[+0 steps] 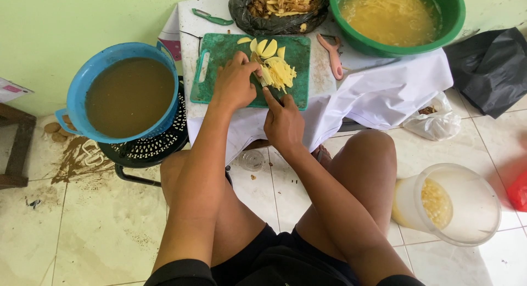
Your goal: Slicing peeled potatoes into thin strips on a cutting board using a knife.
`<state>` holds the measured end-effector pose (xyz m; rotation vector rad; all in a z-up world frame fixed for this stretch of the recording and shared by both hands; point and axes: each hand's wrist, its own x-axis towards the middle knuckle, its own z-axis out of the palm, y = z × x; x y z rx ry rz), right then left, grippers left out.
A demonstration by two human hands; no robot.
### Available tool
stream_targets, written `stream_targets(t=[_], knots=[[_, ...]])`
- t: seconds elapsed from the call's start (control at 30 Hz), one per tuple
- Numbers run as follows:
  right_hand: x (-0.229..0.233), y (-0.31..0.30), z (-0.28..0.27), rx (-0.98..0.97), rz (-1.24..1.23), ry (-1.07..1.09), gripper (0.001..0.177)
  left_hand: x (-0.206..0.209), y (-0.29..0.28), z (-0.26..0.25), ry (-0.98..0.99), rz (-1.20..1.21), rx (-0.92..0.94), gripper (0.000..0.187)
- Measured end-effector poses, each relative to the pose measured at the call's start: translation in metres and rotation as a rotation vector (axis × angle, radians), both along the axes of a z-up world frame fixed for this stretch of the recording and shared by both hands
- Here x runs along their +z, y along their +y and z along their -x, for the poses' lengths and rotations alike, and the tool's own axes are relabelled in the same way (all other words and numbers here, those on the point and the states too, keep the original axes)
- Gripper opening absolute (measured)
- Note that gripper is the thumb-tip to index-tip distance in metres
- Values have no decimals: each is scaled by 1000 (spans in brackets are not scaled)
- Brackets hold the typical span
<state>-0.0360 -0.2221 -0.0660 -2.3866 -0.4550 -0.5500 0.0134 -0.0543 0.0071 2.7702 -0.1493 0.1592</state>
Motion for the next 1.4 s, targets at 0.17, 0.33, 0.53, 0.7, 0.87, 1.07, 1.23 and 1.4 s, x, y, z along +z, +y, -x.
stream_targets(t=[0.17, 0.33, 0.53, 0.7, 0.87, 1.07, 1.23, 1.4], knots=[[-2, 2, 1, 3, 9, -19, 49, 7, -10, 2, 22, -11, -1, 28], [3, 7, 11, 22, 25, -23, 47, 2, -13, -5, 46, -98, 42, 35], [41, 0, 22, 129, -111, 63, 43, 21, -8, -5, -74, -28, 90, 32], [93, -27, 32, 206, -351, 139, 39, 27, 5, -6, -481, 182, 139, 33], [116, -84, 18, 147, -528, 198, 28, 26, -8, -9, -471, 165, 52, 14], [117, -134, -1, 59, -753, 361, 23, 12, -24, -20, -343, 104, -69, 15], [117, -139, -40, 16, -726, 483, 23, 5, -24, -32, -182, 85, -74, 22], [116, -140, -95, 10, -597, 598, 20, 1, -23, -41, -141, 82, -67, 23]])
